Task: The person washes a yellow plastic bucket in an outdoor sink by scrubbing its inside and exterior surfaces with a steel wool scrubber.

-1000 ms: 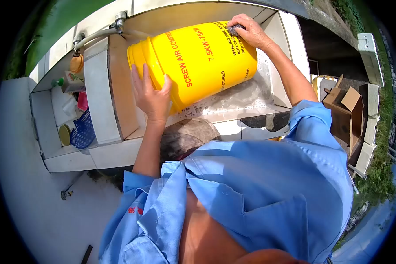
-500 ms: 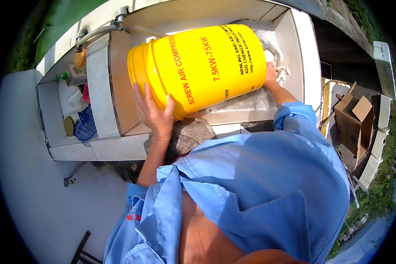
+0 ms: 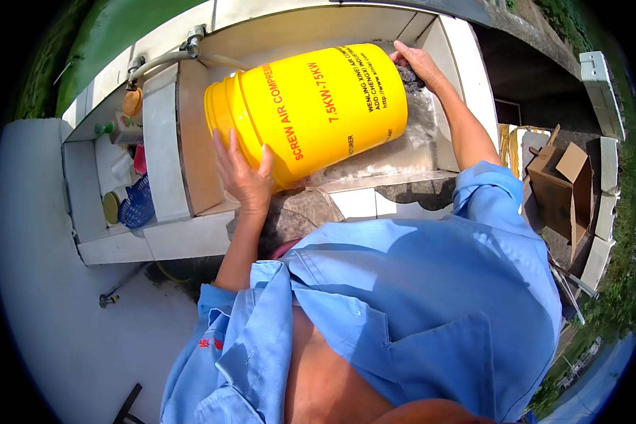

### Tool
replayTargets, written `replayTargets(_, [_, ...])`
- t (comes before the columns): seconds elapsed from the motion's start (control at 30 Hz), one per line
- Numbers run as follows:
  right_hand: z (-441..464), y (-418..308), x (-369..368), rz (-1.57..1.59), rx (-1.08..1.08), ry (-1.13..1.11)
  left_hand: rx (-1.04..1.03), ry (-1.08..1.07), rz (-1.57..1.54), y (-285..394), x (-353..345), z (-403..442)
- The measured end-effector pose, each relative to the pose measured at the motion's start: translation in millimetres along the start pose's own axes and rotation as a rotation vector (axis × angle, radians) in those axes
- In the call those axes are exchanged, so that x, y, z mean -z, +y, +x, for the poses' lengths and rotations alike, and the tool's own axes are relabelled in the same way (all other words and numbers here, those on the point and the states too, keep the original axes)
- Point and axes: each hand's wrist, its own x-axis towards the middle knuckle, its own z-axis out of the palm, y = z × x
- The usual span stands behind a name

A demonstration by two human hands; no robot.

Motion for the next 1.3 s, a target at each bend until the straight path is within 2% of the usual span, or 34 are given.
replayTargets(0.03, [4, -8, -5, -0.099, 0.084, -0.034, 0.005, 0.001, 0.001, 0, 0, 0])
replayTargets(0.1, [4, -18, -12, -0.101, 0.038, -0.036, 0.000, -0.004, 0.006, 1, 2, 0])
replayTargets(0.17, [6, -17, -11, -0.155, 0.124, -0.096, 0.022, -0.019, 0.002, 1, 2, 0])
replayTargets(0.2, [4, -16, -10, -0.095, 0.056, -0.102, 0.040, -0.035, -0.005, 1, 2, -1])
replayTargets(0.23, [5, -12, -10, -0.098, 0.053, -0.107, 0.046, -0.038, -0.004, 0, 1, 0])
replayTargets(0.3, [5, 4, -9, 0.180, 0.104, -0.064, -0.012, 0.003, 0.018, -2, -2, -1])
replayTargets(0.33, [6, 13, -5, 0.181, 0.100, -0.064, -0.012, -0.002, 0.018, -1, -1, 0])
replayTargets(0.43, [11, 34, -3, 0.174, 0.089, 0.059, -0.015, -0.005, 0.017, 0, 1, 2])
replayTargets(0.5, [8, 40, -8, 0.237, -0.144, 0.391, 0.007, -0.023, 0.026, -1, 0, 1])
replayTargets(0.53, [17, 55, -5, 0.204, -0.160, 0.529, 0.004, -0.028, 0.027, -1, 0, 1])
replayTargets(0.57, [29, 79, 3, 0.206, -0.168, 0.532, -0.011, -0.020, 0.025, 0, 0, 1])
replayTargets(0.63, [51, 126, 18, -0.431, -0.425, 0.565, -0.029, -0.013, 0.024, 0, 0, 2])
replayTargets(0.67, [41, 132, 16, -0.644, -0.278, 0.552, -0.020, -0.016, 0.022, 0, 0, 2])
replayTargets(0.7, [32, 141, 8, -0.641, -0.280, 0.544, -0.009, -0.025, 0.024, -1, 0, 1])
replayTargets(0.77, [18, 157, -15, -0.764, 0.212, 0.325, -0.003, -0.028, 0.026, -1, -1, 0])
replayTargets(0.83, [9, 184, -54, 0.453, -0.414, 0.040, 0.004, -0.038, 0.036, -3, 0, 0])
replayTargets(0.87, [3, 189, -55, 0.455, -0.423, 0.026, 0.004, -0.042, 0.029, -2, 1, 1])
replayTargets(1.0, [-19, 190, -36, -0.616, -0.100, -0.093, 0.006, -0.056, 0.060, -5, 0, 3])
replayTargets(1.07, [-25, 110, -30, -1.244, -0.103, -0.011, 0.006, -0.048, 0.057, -5, -1, 2])
replayTargets(1.1, [-23, 99, -29, -1.129, -0.192, 0.100, 0.022, -0.034, 0.075, -6, -2, 2])
replayTargets(1.17, [-39, 92, -34, -0.900, -0.200, 0.122, 0.021, -0.046, 0.087, -7, -2, 2])
replayTargets(1.23, [-27, 223, -40, -0.462, -0.038, 0.232, 0.030, -0.011, 0.097, -8, -4, 3])
replayTargets(1.3, [-79, 173, -51, -1.049, 0.166, -0.222, 0.062, -0.039, 0.083, -8, -5, 1])
